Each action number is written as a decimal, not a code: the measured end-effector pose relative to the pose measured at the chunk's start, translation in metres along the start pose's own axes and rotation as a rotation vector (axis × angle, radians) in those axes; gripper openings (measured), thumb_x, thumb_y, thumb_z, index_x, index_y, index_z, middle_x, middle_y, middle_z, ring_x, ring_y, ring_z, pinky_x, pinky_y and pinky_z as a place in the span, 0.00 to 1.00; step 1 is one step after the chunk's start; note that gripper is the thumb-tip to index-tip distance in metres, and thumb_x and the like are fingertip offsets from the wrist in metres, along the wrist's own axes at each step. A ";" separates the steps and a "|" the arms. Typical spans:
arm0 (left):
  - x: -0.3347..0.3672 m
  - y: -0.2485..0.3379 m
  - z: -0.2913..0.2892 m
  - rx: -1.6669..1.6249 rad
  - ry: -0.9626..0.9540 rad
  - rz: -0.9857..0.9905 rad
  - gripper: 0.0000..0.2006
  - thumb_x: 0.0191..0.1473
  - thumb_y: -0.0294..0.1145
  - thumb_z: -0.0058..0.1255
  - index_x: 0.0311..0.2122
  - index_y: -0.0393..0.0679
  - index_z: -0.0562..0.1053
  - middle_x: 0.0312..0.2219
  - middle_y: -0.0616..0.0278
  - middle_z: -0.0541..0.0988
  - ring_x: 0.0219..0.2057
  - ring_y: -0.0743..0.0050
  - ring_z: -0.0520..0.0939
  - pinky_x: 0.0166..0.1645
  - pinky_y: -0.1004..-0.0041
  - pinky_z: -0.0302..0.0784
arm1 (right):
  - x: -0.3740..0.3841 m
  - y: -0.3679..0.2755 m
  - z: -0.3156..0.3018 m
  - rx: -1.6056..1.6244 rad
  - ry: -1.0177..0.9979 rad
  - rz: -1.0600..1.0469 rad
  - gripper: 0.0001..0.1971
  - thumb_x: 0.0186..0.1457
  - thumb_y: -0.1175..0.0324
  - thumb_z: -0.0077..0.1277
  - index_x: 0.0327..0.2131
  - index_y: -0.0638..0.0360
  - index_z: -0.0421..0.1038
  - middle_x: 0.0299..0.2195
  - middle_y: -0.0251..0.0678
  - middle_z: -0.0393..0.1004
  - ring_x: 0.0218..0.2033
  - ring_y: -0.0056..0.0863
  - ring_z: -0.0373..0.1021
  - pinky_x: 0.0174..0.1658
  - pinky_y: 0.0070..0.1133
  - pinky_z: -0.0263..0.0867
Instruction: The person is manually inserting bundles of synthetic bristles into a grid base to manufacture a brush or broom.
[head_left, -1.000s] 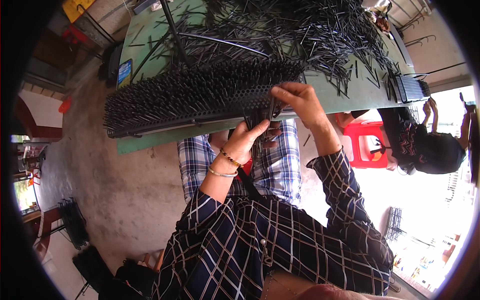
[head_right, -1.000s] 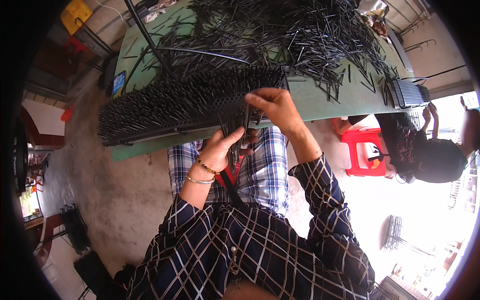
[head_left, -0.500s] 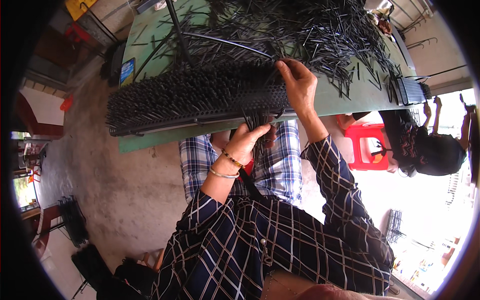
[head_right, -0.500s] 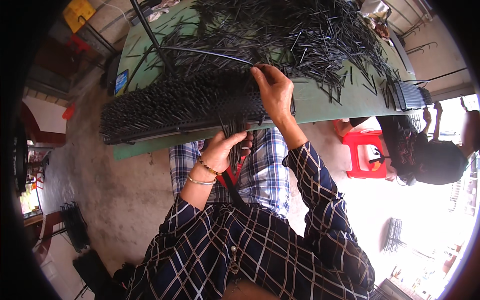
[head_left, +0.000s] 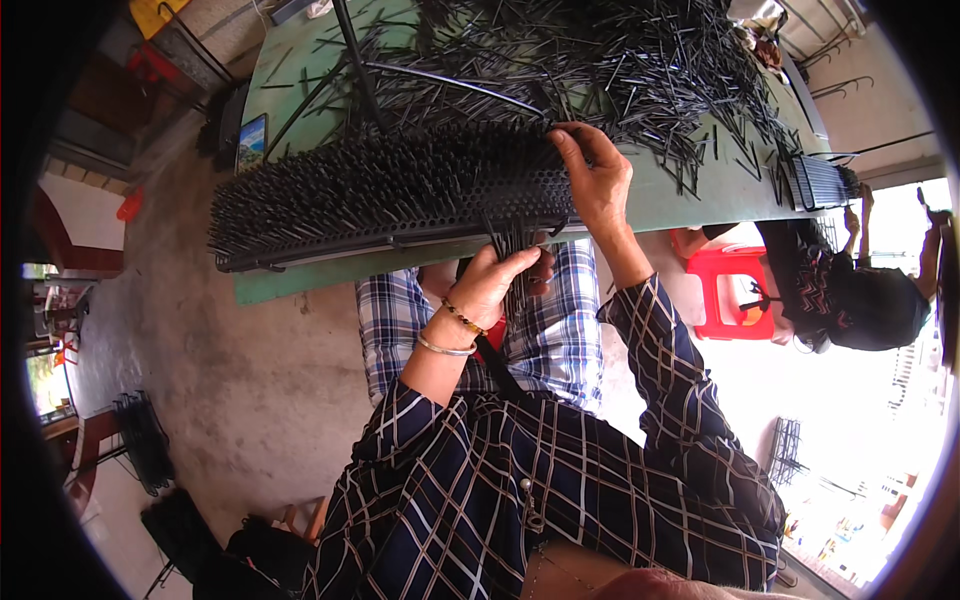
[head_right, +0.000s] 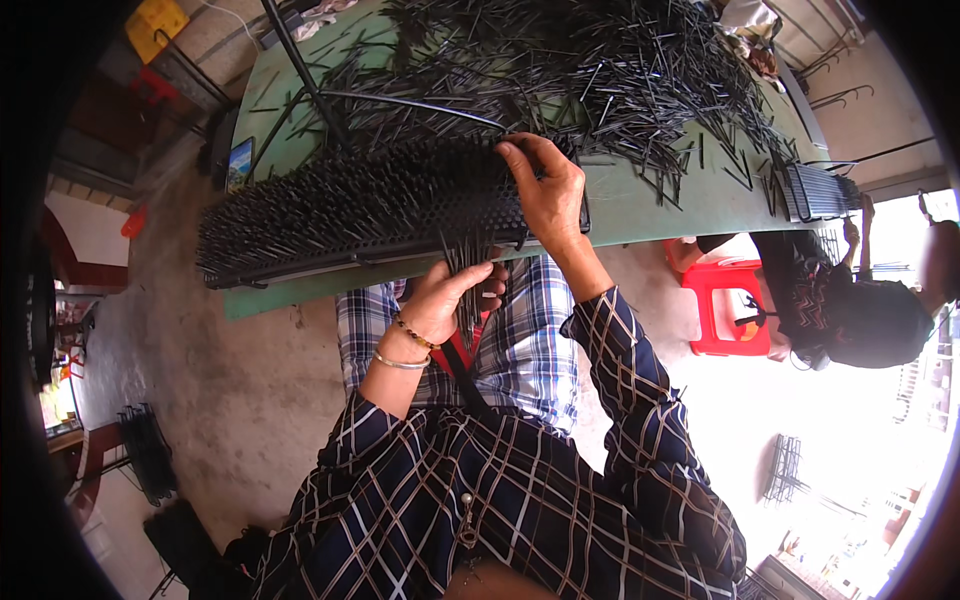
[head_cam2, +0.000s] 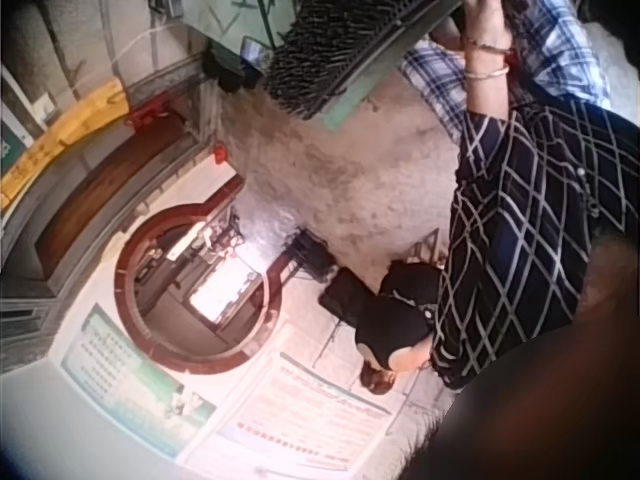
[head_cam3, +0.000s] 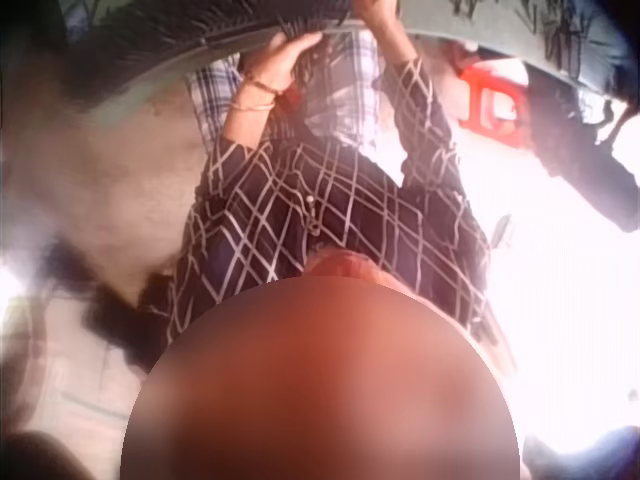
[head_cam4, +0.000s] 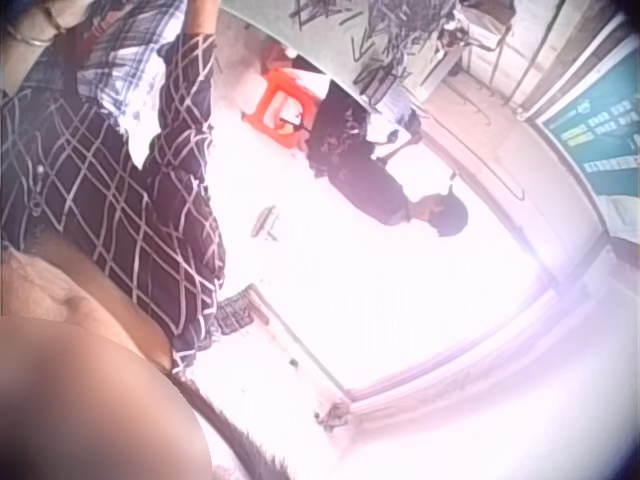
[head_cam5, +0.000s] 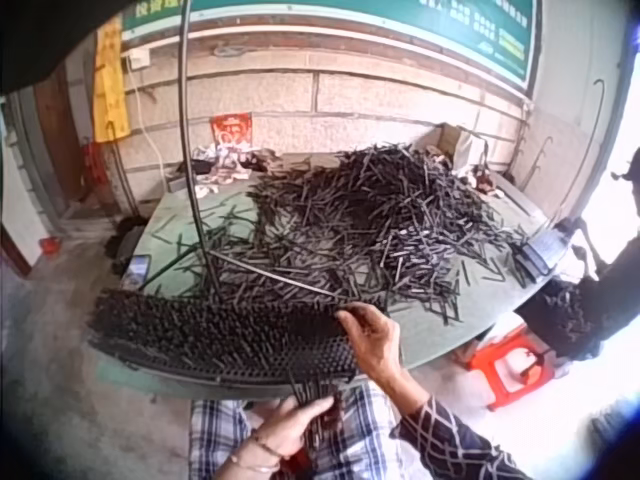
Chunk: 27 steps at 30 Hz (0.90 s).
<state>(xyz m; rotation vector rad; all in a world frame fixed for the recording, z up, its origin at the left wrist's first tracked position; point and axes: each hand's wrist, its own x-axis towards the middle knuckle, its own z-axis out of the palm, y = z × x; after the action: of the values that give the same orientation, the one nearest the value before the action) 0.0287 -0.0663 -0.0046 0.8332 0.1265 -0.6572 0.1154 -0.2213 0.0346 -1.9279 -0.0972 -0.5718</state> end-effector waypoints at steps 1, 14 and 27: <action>0.000 0.000 0.000 -0.001 0.001 0.000 0.11 0.56 0.29 0.48 0.43 0.37 0.71 0.33 0.59 0.78 0.33 0.74 0.79 0.35 0.74 0.78 | -0.001 0.000 0.001 -0.003 0.021 0.010 0.09 0.52 0.70 0.57 0.37 0.62 0.76 0.28 0.30 0.78 0.30 0.11 0.69 0.36 0.13 0.65; 0.002 -0.004 -0.007 0.018 -0.018 0.027 0.12 0.56 0.29 0.48 0.44 0.36 0.71 0.34 0.57 0.78 0.34 0.72 0.79 0.37 0.72 0.78 | -0.006 0.003 0.004 -0.050 0.017 0.017 0.08 0.51 0.71 0.57 0.36 0.62 0.75 0.28 0.32 0.78 0.30 0.13 0.70 0.36 0.15 0.66; 0.000 -0.001 -0.005 0.099 -0.008 0.015 0.12 0.56 0.31 0.49 0.44 0.37 0.71 0.32 0.59 0.78 0.32 0.75 0.79 0.33 0.76 0.76 | 0.000 0.000 0.005 -0.228 -0.135 -0.281 0.11 0.46 0.72 0.59 0.36 0.60 0.76 0.31 0.39 0.77 0.32 0.30 0.73 0.36 0.23 0.68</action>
<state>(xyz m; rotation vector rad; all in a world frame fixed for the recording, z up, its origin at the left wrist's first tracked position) 0.0294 -0.0629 -0.0087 0.9257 0.0807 -0.6570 0.1174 -0.2166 0.0332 -2.1921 -0.4101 -0.6597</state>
